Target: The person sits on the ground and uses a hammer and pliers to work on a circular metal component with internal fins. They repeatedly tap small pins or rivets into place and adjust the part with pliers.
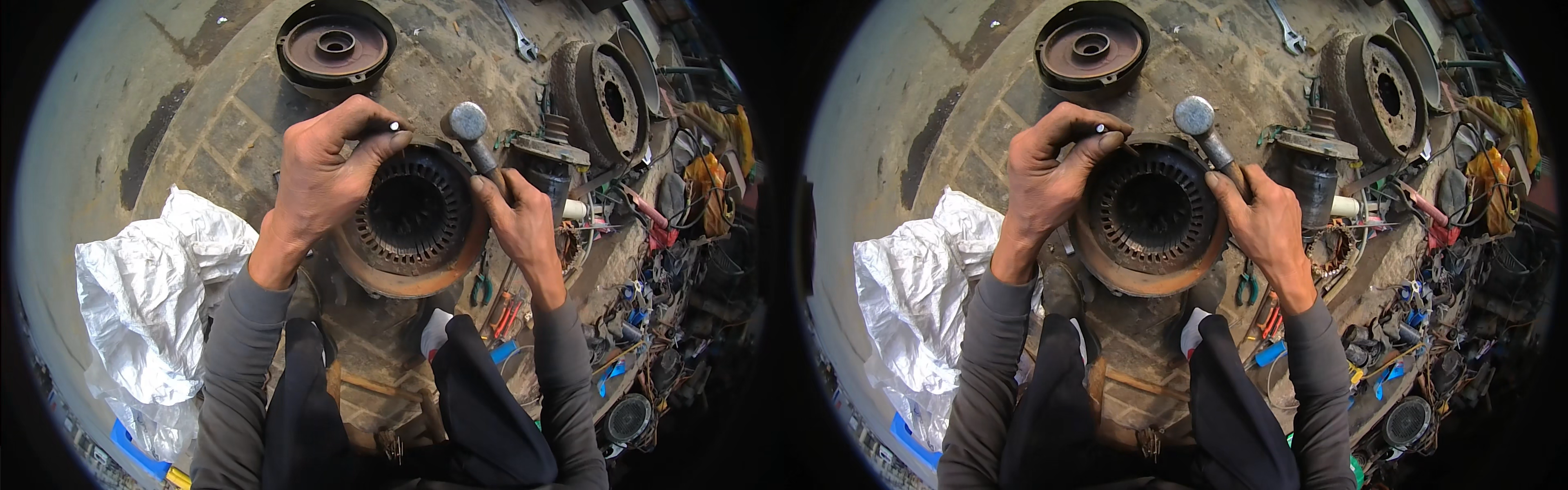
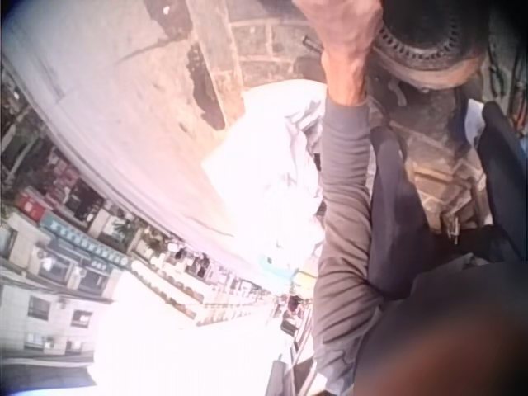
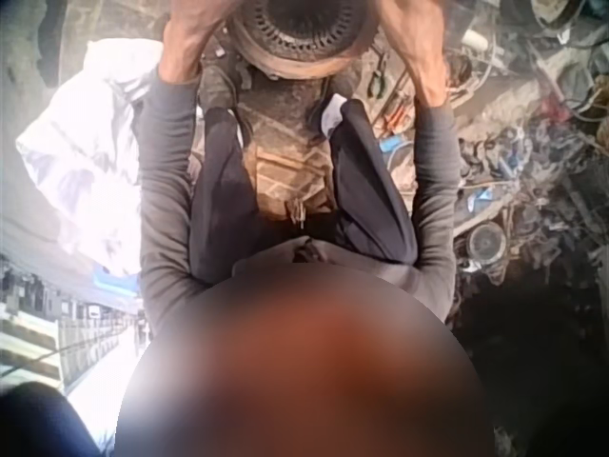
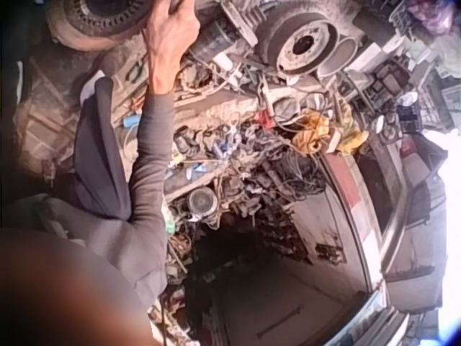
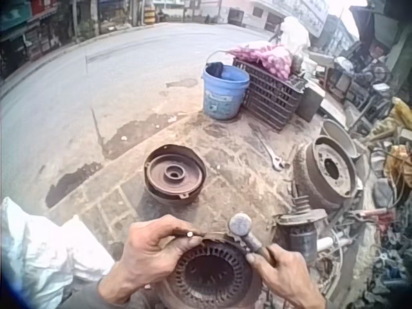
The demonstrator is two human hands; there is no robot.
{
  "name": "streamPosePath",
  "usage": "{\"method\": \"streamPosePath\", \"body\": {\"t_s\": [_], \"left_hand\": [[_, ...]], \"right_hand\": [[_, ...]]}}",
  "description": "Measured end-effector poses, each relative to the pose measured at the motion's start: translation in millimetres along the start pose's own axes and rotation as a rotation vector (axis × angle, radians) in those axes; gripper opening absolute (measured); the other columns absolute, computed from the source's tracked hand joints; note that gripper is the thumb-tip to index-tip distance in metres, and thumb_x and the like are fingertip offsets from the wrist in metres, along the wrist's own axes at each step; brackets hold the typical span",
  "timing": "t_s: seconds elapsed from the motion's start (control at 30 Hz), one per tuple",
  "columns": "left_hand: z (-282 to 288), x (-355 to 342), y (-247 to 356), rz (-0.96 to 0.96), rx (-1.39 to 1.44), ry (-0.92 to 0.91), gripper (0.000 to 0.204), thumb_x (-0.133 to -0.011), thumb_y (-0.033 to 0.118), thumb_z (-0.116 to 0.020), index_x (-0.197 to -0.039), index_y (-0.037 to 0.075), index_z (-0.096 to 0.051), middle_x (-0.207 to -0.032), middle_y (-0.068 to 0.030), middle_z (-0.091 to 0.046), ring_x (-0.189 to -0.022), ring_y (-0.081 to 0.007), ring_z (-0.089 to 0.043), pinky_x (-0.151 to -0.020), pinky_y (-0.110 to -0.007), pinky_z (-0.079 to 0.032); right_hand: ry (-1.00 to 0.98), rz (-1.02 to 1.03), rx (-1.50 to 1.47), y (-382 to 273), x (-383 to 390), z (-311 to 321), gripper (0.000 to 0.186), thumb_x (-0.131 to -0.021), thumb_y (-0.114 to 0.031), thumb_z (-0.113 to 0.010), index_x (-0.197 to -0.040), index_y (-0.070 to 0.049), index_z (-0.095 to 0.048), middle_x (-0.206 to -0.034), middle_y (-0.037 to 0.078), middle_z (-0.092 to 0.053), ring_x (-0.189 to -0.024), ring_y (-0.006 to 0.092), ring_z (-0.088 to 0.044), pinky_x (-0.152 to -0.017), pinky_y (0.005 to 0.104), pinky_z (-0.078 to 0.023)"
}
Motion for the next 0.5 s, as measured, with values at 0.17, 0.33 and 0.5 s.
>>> {"method": "streamPosePath", "body": {"t_s": [0.17, 0.33, 0.5], "left_hand": [[1.1, 6.7, -2.9, 0.023, 0.025, 0.012, 0.01, -0.102, 0.0, -0.078, -0.112, 0.001, -0.079, -0.102, -0.0056, -0.082, -0.095, -0.0128, -0.077, -0.088, -0.028, -0.062], [6.3, 8.4, -4.5, 0.006, -0.021, 0.029, 0.011, -0.101, -0.001, -0.079, -0.112, 0.0, -0.079, -0.102, -0.0059, -0.081, -0.095, -0.0138, -0.077, -0.088, -0.029, -0.061], [7.6, 11.6, -7.7, -0.036, -0.044, 0.042, 0.011, -0.1, -0.002, -0.08, -0.111, 0.0, -0.078, -0.103, -0.0075, -0.082, -0.096, -0.0147, -0.077, -0.088, -0.03, -0.061]], "right_hand": [[-0.005, -0.011, -0.043, -5.0, 0.0, 1.2, 0.046, -0.104, -0.044, -0.079, -0.097, 0.001, -0.071, -0.07, 0.019, -0.065, -0.06, 0.0344, -0.062, -0.061, 0.0442, -0.049], [-0.009, -0.038, -0.032, -9.0, -0.2, 1.9, 0.043, -0.104, -0.042, -0.079, -0.099, 0.001, -0.073, -0.071, 0.018, -0.066, -0.061, 0.0303, -0.064, -0.062, 0.0431, -0.05], [-0.024, -0.036, -0.011, -7.4, -0.1, 2.2, 0.043, -0.104, -0.042, -0.079, -0.101, 0.001, -0.074, -0.071, 0.017, -0.067, -0.061, 0.0281, -0.064, -0.062, 0.042, -0.05]]}}
Point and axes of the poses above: each hand's wrist, its own x-axis away from the middle knuckle, its own z-axis out of the back of the hand, y = z × x, the point moved 1 cm from there along -x, towards the middle knuckle
